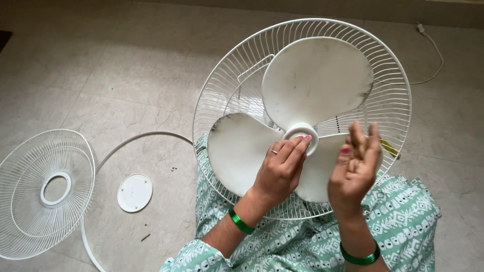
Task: The person disassembles a white electric fan by removing the front grille, center cap, and fan blades using a screwdriver. They then reassemble the fan by placing the blades back onto the motor hub and securing the center cap.
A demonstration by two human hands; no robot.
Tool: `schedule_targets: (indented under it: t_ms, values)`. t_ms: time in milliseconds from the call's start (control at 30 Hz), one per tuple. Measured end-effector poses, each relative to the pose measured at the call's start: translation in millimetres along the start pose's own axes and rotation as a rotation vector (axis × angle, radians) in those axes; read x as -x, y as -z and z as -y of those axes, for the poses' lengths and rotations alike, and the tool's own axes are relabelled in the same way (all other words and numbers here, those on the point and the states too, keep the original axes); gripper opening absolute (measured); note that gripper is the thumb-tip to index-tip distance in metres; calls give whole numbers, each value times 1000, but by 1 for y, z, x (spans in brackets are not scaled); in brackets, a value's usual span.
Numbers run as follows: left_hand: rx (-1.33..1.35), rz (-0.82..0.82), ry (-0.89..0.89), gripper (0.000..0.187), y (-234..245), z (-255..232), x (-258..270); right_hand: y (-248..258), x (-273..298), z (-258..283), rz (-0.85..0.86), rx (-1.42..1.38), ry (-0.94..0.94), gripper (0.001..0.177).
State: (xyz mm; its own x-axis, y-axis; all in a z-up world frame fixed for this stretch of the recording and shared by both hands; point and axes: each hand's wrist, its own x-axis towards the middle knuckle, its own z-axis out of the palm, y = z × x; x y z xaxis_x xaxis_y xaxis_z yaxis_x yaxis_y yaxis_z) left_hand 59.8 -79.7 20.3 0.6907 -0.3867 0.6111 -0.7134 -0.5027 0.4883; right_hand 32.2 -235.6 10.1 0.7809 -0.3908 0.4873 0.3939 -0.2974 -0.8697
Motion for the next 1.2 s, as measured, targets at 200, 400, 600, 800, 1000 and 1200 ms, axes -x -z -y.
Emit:
schedule_targets:
  t_ms: [200,400,600,800,1000,1200]
  values:
    - [-125,-45,-46,40,-9,2,0,28,-52,-17,-18,-586,-255,76]
    - [-250,1,-75,42,-10,-5,2,2,-83,-10,105,-553,-258,76]
    - [-277,-23,-79,38,-13,-4,8,-40,-90,10,335,-353,-172,72]
    - [-46,17,37,17,-39,9,23,-77,-78,39,583,-141,-45,68]
    - [-245,98,-67,44,-46,23,36,-99,-65,70,830,141,23,69]
    - [-510,194,-128,54,-50,26,36,-97,-40,77,936,159,38,67]
